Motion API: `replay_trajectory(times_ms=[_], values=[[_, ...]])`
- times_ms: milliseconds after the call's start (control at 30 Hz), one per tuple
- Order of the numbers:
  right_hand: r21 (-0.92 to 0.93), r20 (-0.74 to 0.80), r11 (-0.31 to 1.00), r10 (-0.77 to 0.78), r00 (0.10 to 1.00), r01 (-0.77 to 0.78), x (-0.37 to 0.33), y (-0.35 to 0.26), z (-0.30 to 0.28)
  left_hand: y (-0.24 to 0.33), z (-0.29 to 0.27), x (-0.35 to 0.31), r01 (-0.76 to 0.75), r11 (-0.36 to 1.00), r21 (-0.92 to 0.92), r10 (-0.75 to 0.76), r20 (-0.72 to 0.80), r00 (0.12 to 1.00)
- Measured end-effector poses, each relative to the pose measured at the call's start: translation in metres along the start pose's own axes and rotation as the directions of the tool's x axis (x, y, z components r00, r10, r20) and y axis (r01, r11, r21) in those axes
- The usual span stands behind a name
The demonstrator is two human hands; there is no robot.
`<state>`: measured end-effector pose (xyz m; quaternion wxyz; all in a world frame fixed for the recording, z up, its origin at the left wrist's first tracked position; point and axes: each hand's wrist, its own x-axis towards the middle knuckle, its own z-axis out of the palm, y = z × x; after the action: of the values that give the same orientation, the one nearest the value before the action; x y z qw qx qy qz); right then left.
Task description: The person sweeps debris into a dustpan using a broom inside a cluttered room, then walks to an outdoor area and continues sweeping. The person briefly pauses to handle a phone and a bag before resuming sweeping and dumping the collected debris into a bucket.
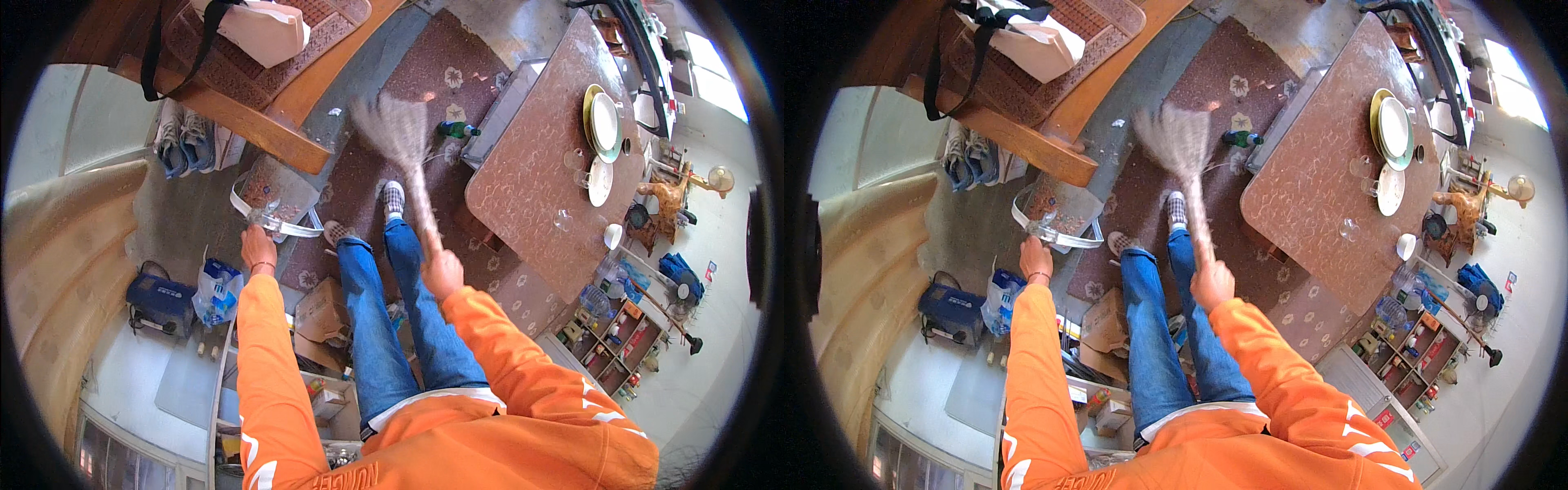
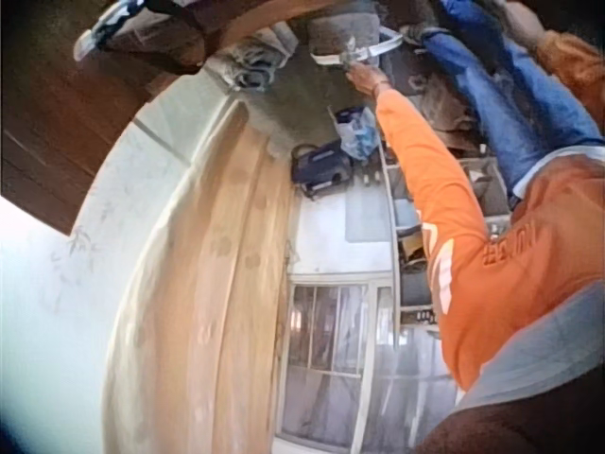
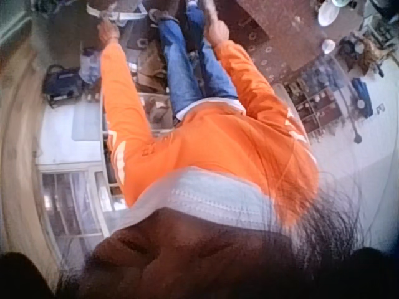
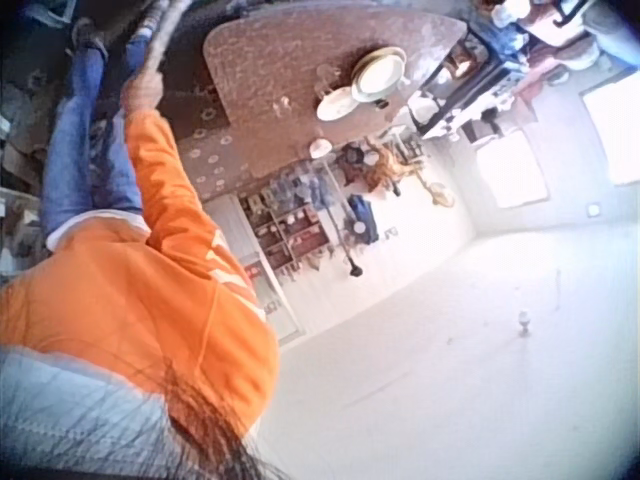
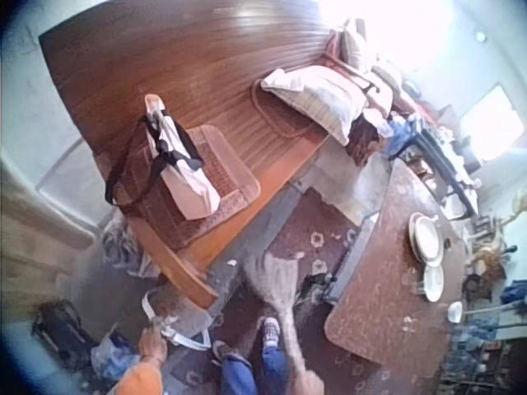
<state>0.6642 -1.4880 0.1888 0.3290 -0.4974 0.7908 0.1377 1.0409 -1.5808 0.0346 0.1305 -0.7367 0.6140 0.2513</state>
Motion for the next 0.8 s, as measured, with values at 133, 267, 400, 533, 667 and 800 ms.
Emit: replay_trajectory(times_ms=[133, 267, 400, 533, 667, 800], values=[[0.077, 0.229, 0.997, -0.050, 0.972, 0.033, -0.066, -0.012, 0.035, 0.015, 0.000, -0.003, -0.010, 1.000, -0.002, 0.010, 0.003, 1.000], [0.417, 0.379, 0.909, -0.175, 0.909, 0.001, -0.097, -0.029, -0.028, 0.018, 0.005, -0.005, 0.009, 1.000, -0.021, -0.010, -0.052, 0.999], [0.517, 0.260, 0.854, -0.228, 0.938, 0.064, -0.098, -0.018, -0.061, 0.010, 0.007, -0.005, -0.003, 1.000, -0.031, 0.001, -0.086, 0.996], [0.525, 0.097, 0.842, -0.204, 0.974, 0.124, -0.048, -0.007, -0.059, -0.008, 0.007, -0.012, 0.006, 0.999, -0.049, -0.010, -0.095, 0.995], [0.517, 0.108, 0.854, -0.125, 0.986, 0.052, 0.002, -0.019, -0.065, -0.012, 0.003, -0.021, 0.035, 0.996, -0.086, -0.045, -0.120, 0.992], [0.395, -0.051, 0.851, -0.357, 0.933, 0.347, 0.053, -0.031, -0.053, -0.017, 0.002, -0.029, 0.083, 0.990, -0.117, -0.096, -0.110, 0.989]])
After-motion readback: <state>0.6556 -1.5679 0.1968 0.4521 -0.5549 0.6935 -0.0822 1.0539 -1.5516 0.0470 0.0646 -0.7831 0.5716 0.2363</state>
